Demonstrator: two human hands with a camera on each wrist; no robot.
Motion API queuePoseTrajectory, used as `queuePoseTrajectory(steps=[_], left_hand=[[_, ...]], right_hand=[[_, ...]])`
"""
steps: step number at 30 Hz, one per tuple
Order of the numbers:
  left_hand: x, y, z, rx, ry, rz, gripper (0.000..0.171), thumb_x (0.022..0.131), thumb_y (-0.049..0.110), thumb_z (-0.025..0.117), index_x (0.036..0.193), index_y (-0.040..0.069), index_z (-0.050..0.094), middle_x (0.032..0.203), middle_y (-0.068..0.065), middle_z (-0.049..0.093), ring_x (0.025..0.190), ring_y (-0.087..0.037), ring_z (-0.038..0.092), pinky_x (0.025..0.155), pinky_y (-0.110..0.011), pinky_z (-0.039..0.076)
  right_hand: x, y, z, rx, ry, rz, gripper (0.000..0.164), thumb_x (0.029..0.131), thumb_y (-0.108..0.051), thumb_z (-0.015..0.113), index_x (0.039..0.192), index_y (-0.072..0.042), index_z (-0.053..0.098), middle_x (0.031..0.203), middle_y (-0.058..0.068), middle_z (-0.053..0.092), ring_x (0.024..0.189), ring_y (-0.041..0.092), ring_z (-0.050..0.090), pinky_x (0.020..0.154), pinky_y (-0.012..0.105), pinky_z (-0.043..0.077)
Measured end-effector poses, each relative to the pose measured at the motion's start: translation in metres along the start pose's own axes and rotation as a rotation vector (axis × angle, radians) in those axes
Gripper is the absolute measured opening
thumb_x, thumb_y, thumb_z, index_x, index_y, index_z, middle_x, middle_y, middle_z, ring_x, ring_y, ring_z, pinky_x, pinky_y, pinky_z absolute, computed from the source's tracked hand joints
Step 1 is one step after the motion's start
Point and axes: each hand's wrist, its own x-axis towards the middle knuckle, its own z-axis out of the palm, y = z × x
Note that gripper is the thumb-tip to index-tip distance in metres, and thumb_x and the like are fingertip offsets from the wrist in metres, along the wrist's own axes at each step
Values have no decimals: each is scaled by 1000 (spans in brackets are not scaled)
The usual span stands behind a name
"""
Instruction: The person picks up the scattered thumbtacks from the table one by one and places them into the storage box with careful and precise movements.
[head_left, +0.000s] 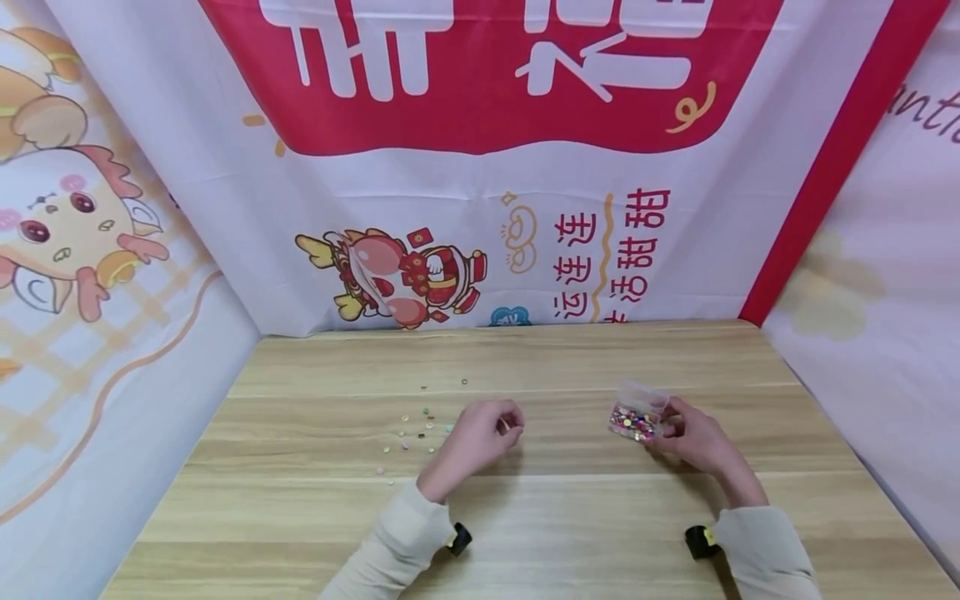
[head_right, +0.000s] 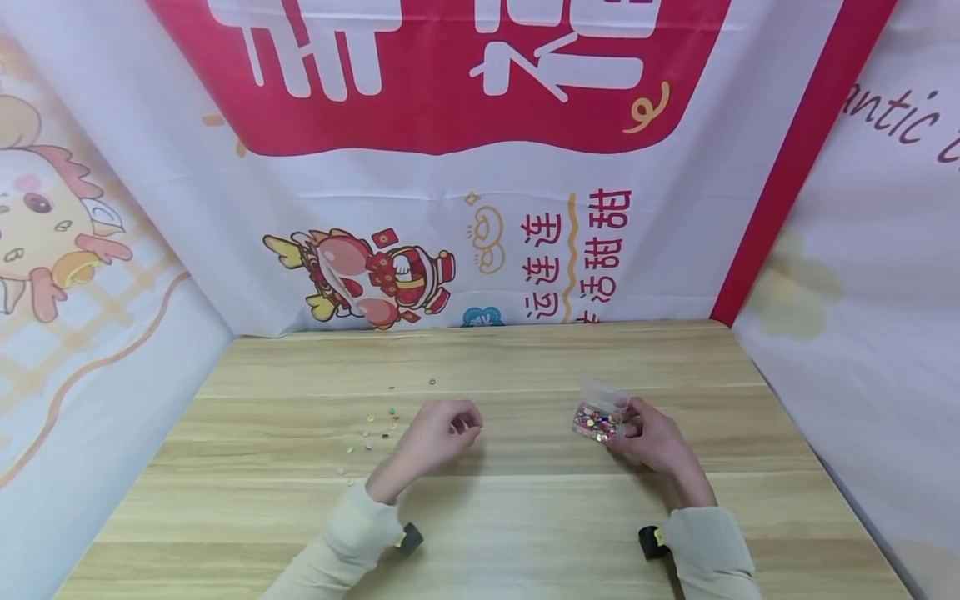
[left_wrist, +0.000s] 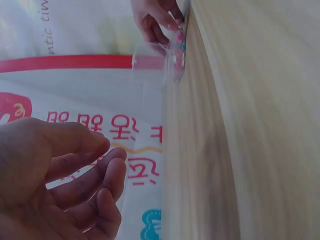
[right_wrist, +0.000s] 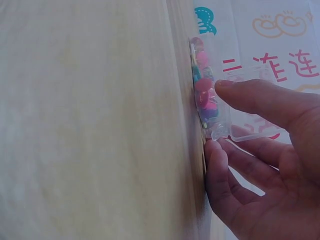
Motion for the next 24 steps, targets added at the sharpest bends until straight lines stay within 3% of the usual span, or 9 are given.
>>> queuePoseTrajectory(steps=[5, 11, 17, 24], left_hand=[[-18, -19, -14, 42, 35, -23, 9, 86, 10, 70, 95, 9, 70, 84, 2, 69, 72, -6, 60, 63, -18, 50], [-37, -40, -26, 92, 55, -67, 21, 80, 8, 75, 100, 8, 69, 92, -3, 70, 82, -16, 63, 73, -28, 53], [-51, -55, -32, 177, 91, -82, 26, 74, 3, 79, 98, 6, 69, 96, -9, 70, 87, -25, 62, 77, -39, 52], [-60, -67, -34, 257, 104, -94, 25, 71, -1, 78, 93, 7, 70, 94, -7, 69, 90, -22, 59, 81, -40, 51]], right_hand=[[0, 0, 1, 6, -3, 22, 63, 82, -21, 77, 132, -1, 45, 106, 18, 63, 91, 24, 57, 62, 30, 50], [0, 0, 1, -1, 10, -16, 63, 82, -21, 78, 131, 0, 46, 102, 15, 63, 89, 21, 56, 62, 27, 48], [-1, 0, 0, -9, 12, -20, 62, 82, -21, 78, 130, 1, 45, 98, 14, 63, 87, 21, 56, 62, 27, 47], [-2, -1, 1, -7, 9, -23, 59, 82, -22, 78, 126, 1, 47, 96, 13, 63, 82, 19, 55, 59, 26, 47]])
